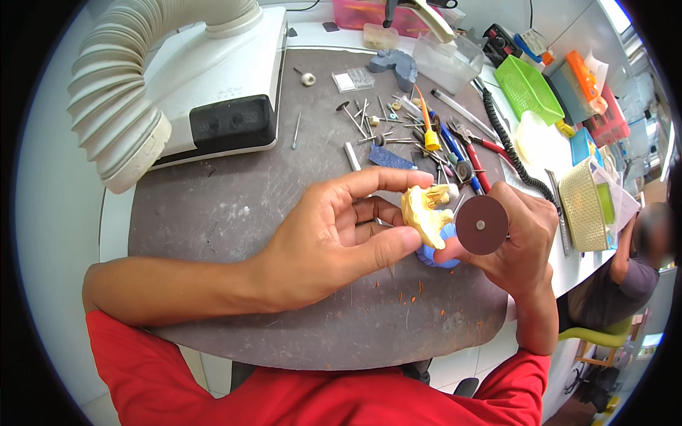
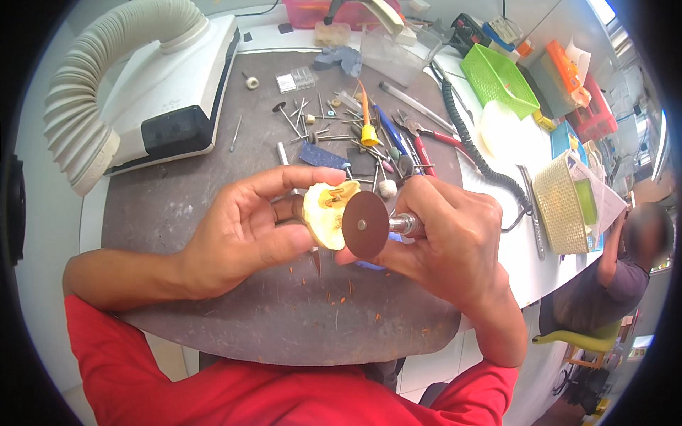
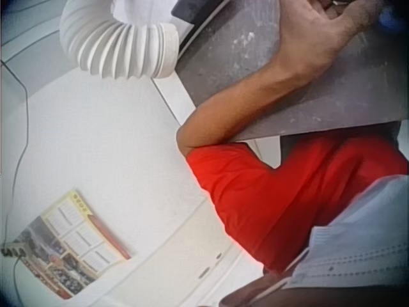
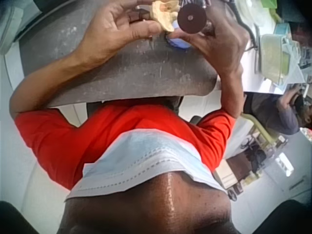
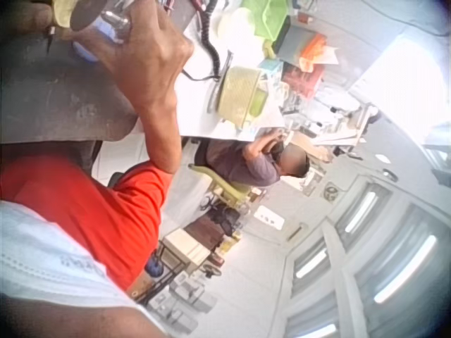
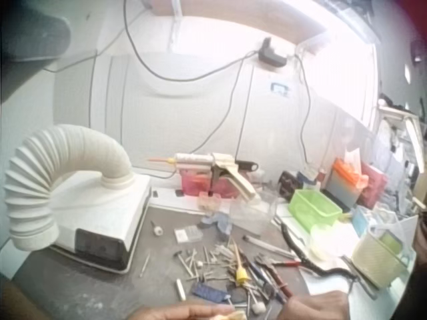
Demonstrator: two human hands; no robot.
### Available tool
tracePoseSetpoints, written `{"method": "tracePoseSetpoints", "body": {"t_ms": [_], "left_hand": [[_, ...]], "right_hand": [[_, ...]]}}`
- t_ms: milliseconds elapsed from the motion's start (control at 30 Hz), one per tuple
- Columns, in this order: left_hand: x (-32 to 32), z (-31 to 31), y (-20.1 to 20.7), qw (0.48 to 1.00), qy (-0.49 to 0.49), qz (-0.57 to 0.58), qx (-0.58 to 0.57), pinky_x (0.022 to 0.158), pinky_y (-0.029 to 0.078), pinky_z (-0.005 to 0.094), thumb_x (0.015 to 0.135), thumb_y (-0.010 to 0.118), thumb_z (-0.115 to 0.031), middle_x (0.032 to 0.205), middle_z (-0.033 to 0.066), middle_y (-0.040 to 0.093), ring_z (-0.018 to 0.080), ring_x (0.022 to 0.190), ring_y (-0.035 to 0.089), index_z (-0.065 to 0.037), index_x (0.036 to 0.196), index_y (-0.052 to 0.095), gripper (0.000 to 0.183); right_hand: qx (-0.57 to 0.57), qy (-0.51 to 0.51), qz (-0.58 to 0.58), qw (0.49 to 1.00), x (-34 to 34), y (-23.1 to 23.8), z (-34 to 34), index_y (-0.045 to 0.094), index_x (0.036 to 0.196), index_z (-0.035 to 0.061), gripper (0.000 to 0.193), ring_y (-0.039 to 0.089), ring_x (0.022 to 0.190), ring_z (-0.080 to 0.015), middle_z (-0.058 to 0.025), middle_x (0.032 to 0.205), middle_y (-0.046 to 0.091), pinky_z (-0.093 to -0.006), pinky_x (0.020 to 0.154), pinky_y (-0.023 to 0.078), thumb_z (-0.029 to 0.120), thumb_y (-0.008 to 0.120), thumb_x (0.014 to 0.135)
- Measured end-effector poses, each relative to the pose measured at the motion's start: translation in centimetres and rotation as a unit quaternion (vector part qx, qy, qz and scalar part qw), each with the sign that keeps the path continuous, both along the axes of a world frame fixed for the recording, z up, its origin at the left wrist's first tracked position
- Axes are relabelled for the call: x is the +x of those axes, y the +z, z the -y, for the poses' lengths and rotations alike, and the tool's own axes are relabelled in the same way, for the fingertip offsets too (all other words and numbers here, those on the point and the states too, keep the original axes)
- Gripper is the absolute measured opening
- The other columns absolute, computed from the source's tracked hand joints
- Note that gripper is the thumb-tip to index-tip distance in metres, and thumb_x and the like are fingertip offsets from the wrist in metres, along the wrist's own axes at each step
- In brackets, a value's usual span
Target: The person holds a yellow dental model and uses a rotary tool with a cutting disc to grind and shape the surface. They switch to a smaller rotary burr to refine the details of the model, focusing on specific areas while holding the object steady.
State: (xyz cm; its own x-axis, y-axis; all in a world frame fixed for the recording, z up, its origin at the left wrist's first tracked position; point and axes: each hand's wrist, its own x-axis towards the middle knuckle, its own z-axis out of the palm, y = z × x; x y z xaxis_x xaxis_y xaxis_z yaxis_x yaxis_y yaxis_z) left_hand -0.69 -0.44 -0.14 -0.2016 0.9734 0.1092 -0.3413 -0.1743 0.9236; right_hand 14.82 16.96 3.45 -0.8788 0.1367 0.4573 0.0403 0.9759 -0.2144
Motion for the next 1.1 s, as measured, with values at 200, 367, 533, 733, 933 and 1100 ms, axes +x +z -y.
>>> {"method": "tracePoseSetpoints", "body": {"t_ms": [200, 367, 533, 733, 933, 1100], "left_hand": [[-0.1, -0.1, -0.3, 0.995, -0.073, 0.064, -0.002, 0.100, 0.045, 0.0343, 0.095, 0.056, -0.020, 0.130, 0.0122, 0.053, 0.0183, 0.118, 0.055, 0.003, 0.140, 0.038, 0.053], [0.5, 0.0, 0.5, 0.989, -0.084, 0.114, -0.054, 0.095, 0.047, 0.0345, 0.096, 0.051, -0.025, 0.129, 0.0135, 0.054, 0.0184, 0.111, 0.058, 0.003, 0.142, 0.034, 0.056], [0.6, 0.2, -0.2, 0.968, -0.076, 0.232, -0.053, 0.091, 0.047, 0.0344, 0.098, 0.039, -0.039, 0.126, 0.0168, 0.056, 0.0212, 0.111, 0.057, 0.003, 0.142, 0.035, 0.061], [0.3, 0.0, -0.6, 0.965, -0.090, 0.238, -0.067, 0.083, 0.046, 0.0320, 0.098, 0.034, -0.042, 0.118, 0.0216, 0.060, 0.0204, 0.107, 0.057, 0.004, 0.139, 0.039, 0.062], [0.0, 0.1, -1.1, 0.962, -0.129, 0.234, -0.058, 0.078, 0.047, 0.0310, 0.098, 0.033, -0.043, 0.117, 0.0229, 0.059, 0.0201, 0.102, 0.059, 0.003, 0.139, 0.040, 0.062], [0.3, 0.4, -0.9, 0.959, -0.123, 0.242, -0.078, 0.078, 0.048, 0.0337, 0.098, 0.031, -0.043, 0.123, 0.0192, 0.057, 0.0205, 0.100, 0.059, 0.003, 0.140, 0.038, 0.062]], "right_hand": [[-0.018, 0.005, -0.002, 1.000, 0.0, 0.3, -0.1, 0.052, 0.066, 0.0066, 0.061, 0.048, 0.047, -0.0162, -0.0018, 0.056, 0.048, -0.0302, 0.046, 0.036, 0.057, 0.085, 0.057], [-0.016, -0.003, 0.003, 1.000, 0.1, 0.4, 0.1, 0.054, 0.068, 0.0054, 0.058, 0.049, 0.047, -0.0173, -0.0024, 0.057, 0.049, -0.0302, 0.047, 0.037, 0.053, 0.086, 0.058], [-0.042, 0.057, -0.042, 0.997, -0.3, 0.8, -0.2, 0.056, 0.079, 0.0038, 0.034, 0.052, 0.047, -0.0192, -0.0065, 0.060, 0.051, -0.0310, 0.045, 0.040, 0.027, 0.080, 0.075], [-0.031, 0.025, -0.032, 0.999, -0.4, 0.9, -0.5, 0.056, 0.099, -0.0014, 0.024, 0.053, 0.057, -0.0287, -0.0133, 0.072, 0.052, -0.0374, 0.054, 0.043, 0.021, 0.060, 0.093], [-0.060, 0.037, 0.021, 0.997, 0.0, 0.8, -0.7, 0.056, 0.093, 0.0000, 0.038, 0.053, 0.052, -0.0265, -0.0095, 0.065, 0.053, -0.0343, 0.050, 0.042, 0.036, 0.066, 0.088], [-0.074, 0.052, 0.054, 0.994, -0.1, 0.4, -0.4, 0.051, 0.077, 0.0042, 0.067, 0.051, 0.045, -0.0185, -0.0050, 0.055, 0.050, -0.0294, 0.043, 0.039, 0.063, 0.079, 0.062]]}}
